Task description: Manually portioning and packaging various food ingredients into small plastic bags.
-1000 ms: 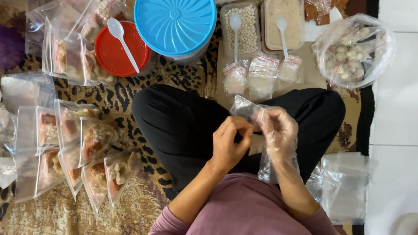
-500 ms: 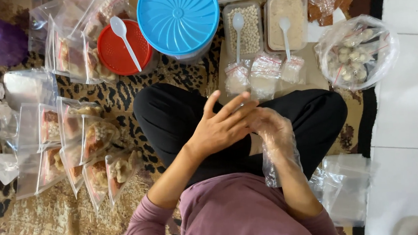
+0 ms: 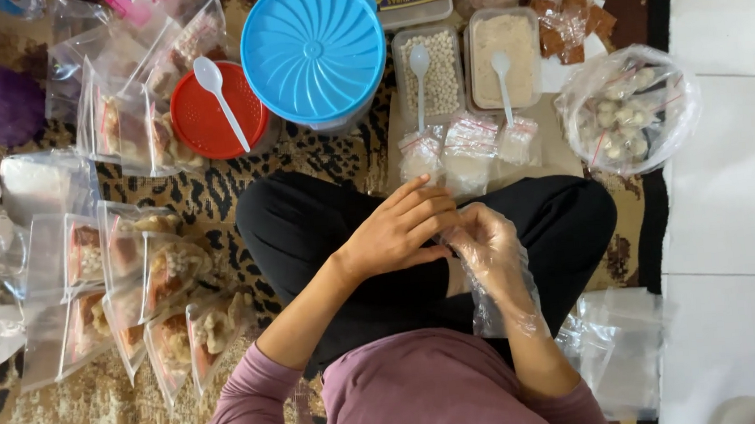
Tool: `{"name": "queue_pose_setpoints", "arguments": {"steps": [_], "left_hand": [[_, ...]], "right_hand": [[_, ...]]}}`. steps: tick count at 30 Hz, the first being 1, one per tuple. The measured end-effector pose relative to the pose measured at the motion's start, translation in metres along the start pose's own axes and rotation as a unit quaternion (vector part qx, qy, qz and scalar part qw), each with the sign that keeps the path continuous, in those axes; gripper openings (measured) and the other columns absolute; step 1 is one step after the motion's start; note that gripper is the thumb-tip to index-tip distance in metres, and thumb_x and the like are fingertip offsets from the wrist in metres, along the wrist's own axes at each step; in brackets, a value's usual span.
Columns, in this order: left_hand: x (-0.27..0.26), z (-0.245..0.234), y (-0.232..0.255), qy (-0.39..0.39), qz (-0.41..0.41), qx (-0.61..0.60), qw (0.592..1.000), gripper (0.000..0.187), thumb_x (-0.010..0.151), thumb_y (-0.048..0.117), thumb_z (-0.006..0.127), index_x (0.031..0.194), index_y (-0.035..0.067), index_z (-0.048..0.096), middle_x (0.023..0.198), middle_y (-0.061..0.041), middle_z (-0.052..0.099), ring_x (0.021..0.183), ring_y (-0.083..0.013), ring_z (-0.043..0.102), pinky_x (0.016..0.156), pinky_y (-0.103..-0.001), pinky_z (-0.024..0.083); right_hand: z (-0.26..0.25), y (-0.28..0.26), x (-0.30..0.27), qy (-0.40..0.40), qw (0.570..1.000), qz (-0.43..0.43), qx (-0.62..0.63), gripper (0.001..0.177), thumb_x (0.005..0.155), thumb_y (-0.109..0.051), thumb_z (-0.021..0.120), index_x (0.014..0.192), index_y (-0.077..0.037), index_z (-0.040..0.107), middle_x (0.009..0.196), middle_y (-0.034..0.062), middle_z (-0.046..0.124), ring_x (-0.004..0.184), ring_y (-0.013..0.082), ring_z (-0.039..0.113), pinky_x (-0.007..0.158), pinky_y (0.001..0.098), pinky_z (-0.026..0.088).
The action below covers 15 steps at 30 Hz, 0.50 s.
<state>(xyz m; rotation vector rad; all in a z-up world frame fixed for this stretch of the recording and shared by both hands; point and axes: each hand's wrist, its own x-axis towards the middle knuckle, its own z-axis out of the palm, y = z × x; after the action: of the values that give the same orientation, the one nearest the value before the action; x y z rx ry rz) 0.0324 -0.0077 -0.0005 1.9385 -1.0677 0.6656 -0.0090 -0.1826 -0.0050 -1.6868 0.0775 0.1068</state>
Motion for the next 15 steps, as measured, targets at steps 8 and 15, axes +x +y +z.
{"name": "queue_pose_setpoints", "arguments": {"steps": [8,15], "left_hand": [[-0.015,0.022,-0.035,-0.012,-0.096,-0.121,0.988,0.038,0.089,0.029,0.078,0.114,0.003,0.066,0.105,-0.013,0.066,0.096,-0.0342,0.069,0.100,-0.048,0.053],[-0.051,0.059,-0.105,0.000,-0.288,-0.254,0.923,0.053,0.081,0.036,0.086,0.121,0.012,0.062,0.106,-0.009,0.064,0.077,-0.0264,0.063,0.076,-0.045,0.054]], "right_hand": [[0.007,0.013,0.034,0.014,0.996,0.085,-0.038,0.014,0.083,-0.013,0.076,0.075,-0.005,0.067,0.063,0.0074,0.059,0.062,0.0132,0.056,0.056,0.0289,0.048],[-0.003,0.081,0.084,0.025,0.985,0.141,-0.093,0.032,0.097,-0.048,0.069,0.086,-0.018,0.071,0.073,0.0033,0.072,0.072,0.0129,0.063,0.070,0.0284,0.051]]}}
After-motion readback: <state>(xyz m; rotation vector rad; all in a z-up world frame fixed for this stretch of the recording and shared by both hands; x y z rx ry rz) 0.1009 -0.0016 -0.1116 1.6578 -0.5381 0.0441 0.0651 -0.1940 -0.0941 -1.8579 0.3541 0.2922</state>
